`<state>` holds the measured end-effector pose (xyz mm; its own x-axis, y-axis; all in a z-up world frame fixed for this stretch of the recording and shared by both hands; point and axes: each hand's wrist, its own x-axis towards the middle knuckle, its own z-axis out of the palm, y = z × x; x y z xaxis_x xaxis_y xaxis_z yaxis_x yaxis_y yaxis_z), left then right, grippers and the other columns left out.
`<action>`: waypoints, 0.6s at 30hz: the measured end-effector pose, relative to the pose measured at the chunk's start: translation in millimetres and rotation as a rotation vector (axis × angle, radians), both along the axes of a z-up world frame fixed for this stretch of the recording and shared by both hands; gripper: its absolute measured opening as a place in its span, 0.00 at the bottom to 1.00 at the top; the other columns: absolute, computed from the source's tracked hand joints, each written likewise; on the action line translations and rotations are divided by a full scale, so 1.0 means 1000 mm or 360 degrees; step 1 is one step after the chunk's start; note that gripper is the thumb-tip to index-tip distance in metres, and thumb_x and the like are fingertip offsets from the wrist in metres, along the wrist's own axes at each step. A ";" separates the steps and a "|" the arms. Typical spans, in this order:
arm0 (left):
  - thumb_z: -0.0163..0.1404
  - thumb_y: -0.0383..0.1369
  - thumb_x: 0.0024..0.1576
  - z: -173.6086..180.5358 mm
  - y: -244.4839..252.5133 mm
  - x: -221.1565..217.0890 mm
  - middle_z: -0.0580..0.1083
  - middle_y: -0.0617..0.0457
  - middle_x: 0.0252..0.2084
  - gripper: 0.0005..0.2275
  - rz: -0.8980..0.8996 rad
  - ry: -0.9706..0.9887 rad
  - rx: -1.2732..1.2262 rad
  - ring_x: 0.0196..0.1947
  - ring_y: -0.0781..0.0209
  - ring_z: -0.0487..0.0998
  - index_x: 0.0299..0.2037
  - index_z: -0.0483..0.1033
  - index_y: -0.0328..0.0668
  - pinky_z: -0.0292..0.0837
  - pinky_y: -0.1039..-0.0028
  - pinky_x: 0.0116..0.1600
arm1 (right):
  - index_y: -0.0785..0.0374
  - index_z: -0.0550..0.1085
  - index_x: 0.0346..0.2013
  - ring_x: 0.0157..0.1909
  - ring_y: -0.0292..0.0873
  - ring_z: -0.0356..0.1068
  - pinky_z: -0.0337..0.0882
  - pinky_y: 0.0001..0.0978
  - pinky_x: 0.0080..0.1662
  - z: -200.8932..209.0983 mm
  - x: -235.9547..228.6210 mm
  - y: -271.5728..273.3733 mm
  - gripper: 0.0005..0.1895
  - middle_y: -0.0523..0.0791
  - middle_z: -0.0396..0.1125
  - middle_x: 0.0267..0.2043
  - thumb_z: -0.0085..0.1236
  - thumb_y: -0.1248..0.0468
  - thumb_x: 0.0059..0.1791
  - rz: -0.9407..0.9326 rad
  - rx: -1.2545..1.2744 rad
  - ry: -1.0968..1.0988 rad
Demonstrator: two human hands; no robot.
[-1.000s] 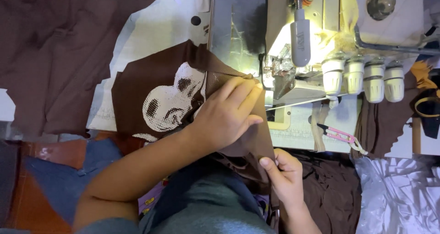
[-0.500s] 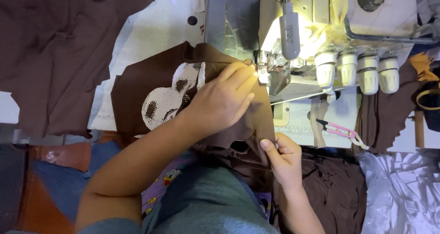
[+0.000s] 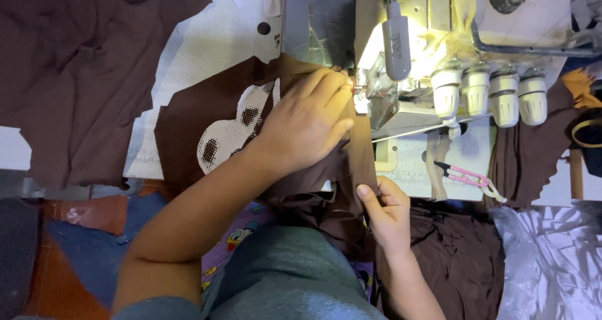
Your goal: The person is folding and aligning brown fabric pieces on a sewing machine table in preparation for sewing.
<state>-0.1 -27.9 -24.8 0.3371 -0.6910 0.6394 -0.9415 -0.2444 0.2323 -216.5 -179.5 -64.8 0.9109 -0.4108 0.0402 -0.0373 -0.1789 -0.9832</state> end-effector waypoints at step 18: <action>0.50 0.54 0.63 0.051 0.212 0.106 0.78 0.50 0.37 0.17 0.1341 -0.0153 0.1123 0.34 0.47 0.81 0.44 0.77 0.51 0.73 0.59 0.25 | 0.65 0.81 0.39 0.43 0.39 0.76 0.74 0.35 0.47 -0.028 -0.022 0.042 0.10 0.47 0.78 0.41 0.68 0.65 0.44 0.0514 0.0628 0.0042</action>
<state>106.1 184.0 25.7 0.8418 -0.4833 0.2405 -0.4175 -0.8653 -0.2774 -238.2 -137.9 -92.9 0.9925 -0.0873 -0.0861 -0.0672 0.1995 -0.9776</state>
